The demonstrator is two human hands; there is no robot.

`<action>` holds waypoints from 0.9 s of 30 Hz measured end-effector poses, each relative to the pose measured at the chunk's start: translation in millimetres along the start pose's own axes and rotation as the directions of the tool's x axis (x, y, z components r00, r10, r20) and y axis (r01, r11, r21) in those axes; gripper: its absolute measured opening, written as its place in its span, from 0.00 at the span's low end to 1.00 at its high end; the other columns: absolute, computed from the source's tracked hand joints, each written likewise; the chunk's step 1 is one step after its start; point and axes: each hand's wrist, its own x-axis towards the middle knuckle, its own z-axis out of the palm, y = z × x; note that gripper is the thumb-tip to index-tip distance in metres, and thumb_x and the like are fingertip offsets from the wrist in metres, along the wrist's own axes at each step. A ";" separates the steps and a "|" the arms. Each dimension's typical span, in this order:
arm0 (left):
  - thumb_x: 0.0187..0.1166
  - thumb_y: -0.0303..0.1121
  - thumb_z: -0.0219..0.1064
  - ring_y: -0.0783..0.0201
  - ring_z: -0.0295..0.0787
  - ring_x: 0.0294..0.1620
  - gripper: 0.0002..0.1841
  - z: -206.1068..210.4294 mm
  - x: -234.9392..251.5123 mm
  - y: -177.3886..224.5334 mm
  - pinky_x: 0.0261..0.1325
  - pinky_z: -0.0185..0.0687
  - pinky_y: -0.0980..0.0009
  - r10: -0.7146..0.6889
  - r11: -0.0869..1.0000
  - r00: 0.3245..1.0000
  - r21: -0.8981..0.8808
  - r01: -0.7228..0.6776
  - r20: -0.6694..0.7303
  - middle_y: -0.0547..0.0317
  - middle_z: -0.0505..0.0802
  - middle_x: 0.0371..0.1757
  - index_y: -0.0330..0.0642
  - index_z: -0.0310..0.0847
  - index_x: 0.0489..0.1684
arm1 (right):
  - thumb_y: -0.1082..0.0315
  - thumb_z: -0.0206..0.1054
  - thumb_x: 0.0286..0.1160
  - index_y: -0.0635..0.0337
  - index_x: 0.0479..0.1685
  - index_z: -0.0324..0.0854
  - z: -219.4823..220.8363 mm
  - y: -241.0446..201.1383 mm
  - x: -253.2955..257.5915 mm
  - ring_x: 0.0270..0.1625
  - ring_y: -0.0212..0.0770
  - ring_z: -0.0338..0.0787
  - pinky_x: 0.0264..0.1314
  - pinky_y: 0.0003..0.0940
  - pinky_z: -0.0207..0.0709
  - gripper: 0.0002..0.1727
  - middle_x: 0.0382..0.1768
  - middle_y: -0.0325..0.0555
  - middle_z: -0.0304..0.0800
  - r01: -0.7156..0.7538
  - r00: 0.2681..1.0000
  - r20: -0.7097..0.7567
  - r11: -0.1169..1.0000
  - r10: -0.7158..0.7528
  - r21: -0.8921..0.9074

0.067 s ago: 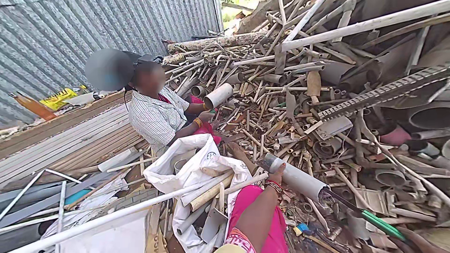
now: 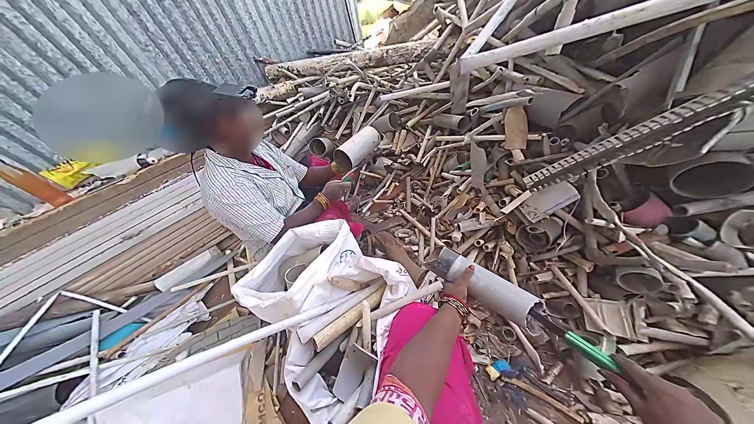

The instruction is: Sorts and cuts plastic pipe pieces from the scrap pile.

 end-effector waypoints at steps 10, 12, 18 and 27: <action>0.85 0.47 0.66 0.42 0.78 0.71 0.36 13.2 -6.5 -15.5 0.67 0.80 0.48 0.065 0.997 0.990 0.042 -0.060 -0.125 0.31 0.76 0.77 0.37 0.57 0.87 | 0.52 0.55 0.93 0.53 0.84 0.73 75.1 114.1 32.3 0.62 0.79 0.86 0.59 0.76 0.73 0.27 0.63 0.76 0.86 -0.248 0.961 -0.067 0.945 0.267 0.215; 0.85 0.47 0.66 0.42 0.78 0.73 0.36 14.7 -13.3 -17.0 0.68 0.80 0.47 0.066 0.997 0.989 0.043 -0.060 -0.135 0.31 0.75 0.78 0.36 0.58 0.86 | 0.52 0.52 0.94 0.52 0.86 0.69 81.2 91.0 32.6 0.65 0.78 0.85 0.62 0.75 0.72 0.27 0.65 0.75 0.84 -0.213 0.977 0.052 0.958 0.207 0.193; 0.85 0.52 0.65 0.42 0.74 0.77 0.39 6.6 -0.4 -24.6 0.71 0.79 0.46 0.032 0.999 0.993 0.019 -0.030 -0.114 0.33 0.72 0.82 0.37 0.56 0.87 | 0.53 0.56 0.92 0.49 0.83 0.74 80.5 140.7 20.3 0.66 0.73 0.86 0.63 0.72 0.74 0.25 0.66 0.70 0.85 -0.280 0.952 -0.057 0.929 0.302 0.242; 0.87 0.48 0.63 0.44 0.75 0.76 0.34 6.9 -12.0 -20.3 0.70 0.78 0.46 0.123 0.991 0.988 -0.033 -0.126 -0.094 0.34 0.73 0.81 0.38 0.57 0.87 | 0.54 0.57 0.92 0.48 0.83 0.75 87.2 162.0 13.9 0.66 0.70 0.87 0.63 0.71 0.75 0.25 0.66 0.68 0.86 -0.331 0.931 -0.062 0.902 0.361 0.279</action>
